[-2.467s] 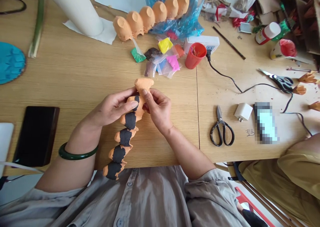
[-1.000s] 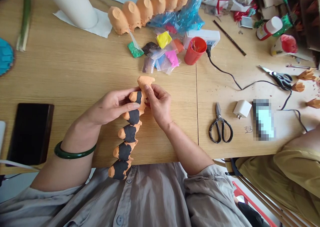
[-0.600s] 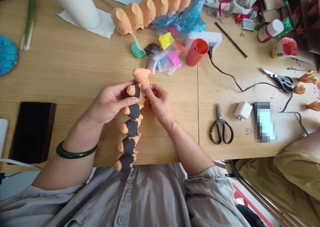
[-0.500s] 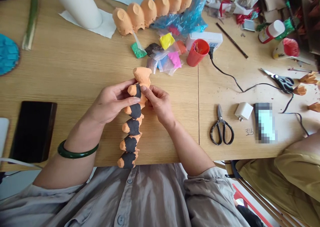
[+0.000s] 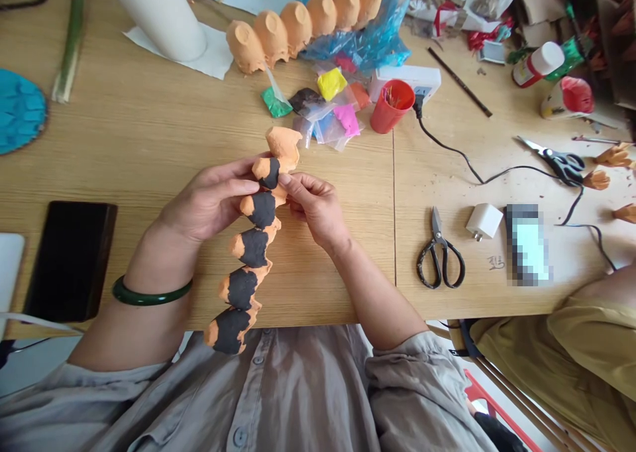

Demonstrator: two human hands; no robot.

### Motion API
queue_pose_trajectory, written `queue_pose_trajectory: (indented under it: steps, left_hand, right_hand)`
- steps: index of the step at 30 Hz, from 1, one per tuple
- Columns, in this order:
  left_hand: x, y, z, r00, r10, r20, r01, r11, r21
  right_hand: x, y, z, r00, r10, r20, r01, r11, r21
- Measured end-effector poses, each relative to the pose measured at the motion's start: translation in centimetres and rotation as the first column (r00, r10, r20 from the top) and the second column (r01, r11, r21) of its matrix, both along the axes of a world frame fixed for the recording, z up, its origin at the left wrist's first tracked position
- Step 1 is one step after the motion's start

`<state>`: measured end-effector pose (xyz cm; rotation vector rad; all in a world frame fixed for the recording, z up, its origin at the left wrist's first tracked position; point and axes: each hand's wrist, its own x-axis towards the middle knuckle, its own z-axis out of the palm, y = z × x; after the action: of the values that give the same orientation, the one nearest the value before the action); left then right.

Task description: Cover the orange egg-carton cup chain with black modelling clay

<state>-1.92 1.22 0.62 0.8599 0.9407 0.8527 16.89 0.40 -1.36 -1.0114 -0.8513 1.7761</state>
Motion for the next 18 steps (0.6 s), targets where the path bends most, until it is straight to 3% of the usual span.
queue_pose_trajectory:
  steps: [9,18]
  left_hand:
    - [-0.6,0.3,-0.8,0.988,0.06,-0.14,-0.054,0.998,0.044]
    - [-0.8,0.2,-0.6,0.985,0.029,-0.168,-0.021,0.998,0.051]
  right_hand:
    - [-0.2,-0.2,0.0,0.999,-0.004,-0.041,0.005,1.0,0.022]
    - [-0.1,-0.7,-0.7,0.991,-0.036,0.128,0.001,0.964,0.265]
